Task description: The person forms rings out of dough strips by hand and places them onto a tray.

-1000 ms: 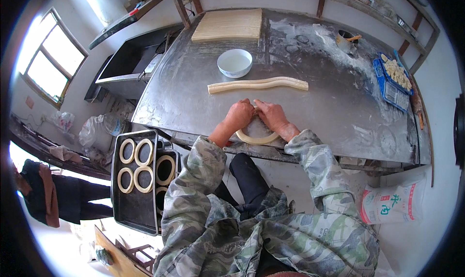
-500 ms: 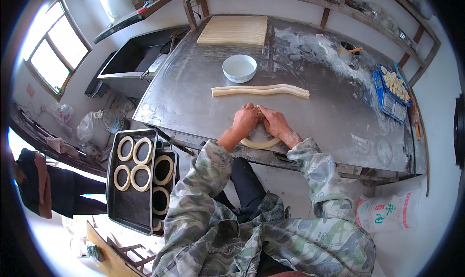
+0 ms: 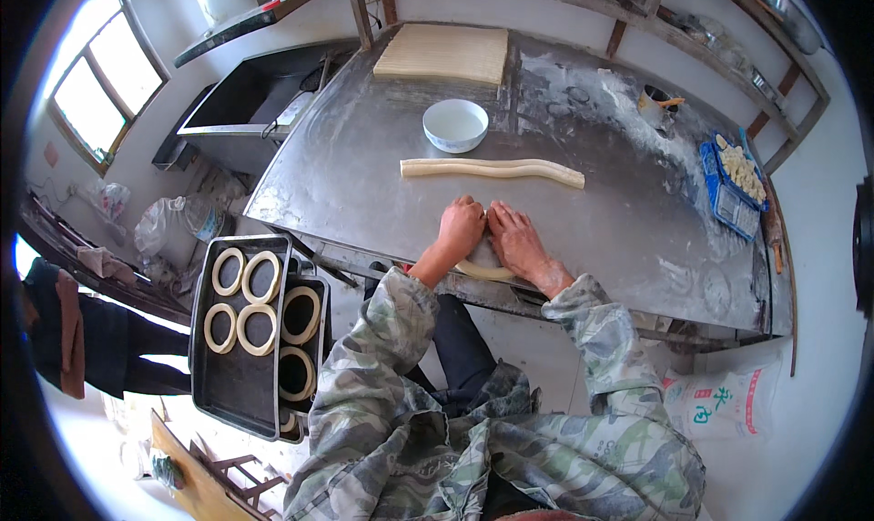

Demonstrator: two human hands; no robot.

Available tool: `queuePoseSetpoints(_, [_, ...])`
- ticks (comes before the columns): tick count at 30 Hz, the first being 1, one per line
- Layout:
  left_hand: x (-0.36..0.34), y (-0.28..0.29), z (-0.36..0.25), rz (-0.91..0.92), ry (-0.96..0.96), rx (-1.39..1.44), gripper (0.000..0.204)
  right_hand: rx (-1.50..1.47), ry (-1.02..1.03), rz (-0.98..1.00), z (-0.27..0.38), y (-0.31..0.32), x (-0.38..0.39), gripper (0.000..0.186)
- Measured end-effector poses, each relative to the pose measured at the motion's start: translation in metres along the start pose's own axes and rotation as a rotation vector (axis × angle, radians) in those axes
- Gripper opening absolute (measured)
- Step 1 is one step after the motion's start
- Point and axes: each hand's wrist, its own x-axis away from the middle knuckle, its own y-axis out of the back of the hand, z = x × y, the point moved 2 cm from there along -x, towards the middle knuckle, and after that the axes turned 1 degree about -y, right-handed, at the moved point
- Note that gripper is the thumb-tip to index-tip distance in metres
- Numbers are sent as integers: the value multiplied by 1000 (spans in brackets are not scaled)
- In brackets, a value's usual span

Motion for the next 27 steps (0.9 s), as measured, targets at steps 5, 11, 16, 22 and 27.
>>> queuePoseSetpoints(5, [4, 8, -5, 45, 58, -18, 15, -18, -25, 4, -1, 2, 1, 49])
queuePoseSetpoints(11, [5, -2, 14, 57, 86, -43, 15, 28, 33, -5, 7, 1, -3, 47])
queuePoseSetpoints(16, [5, -2, 7, 24, 60, -22, 15, 24, 36, -25, 4, 0, -2, 41])
queuePoseSetpoints(22, [5, 1, 7, 15, 104, 25, 11, -77, 17, 48, -4, 0, -15, 36])
queuePoseSetpoints(27, [1, 4, 12, 3, 8, 150, 12, -319, -204, -194, -34, 12, -12, 33])
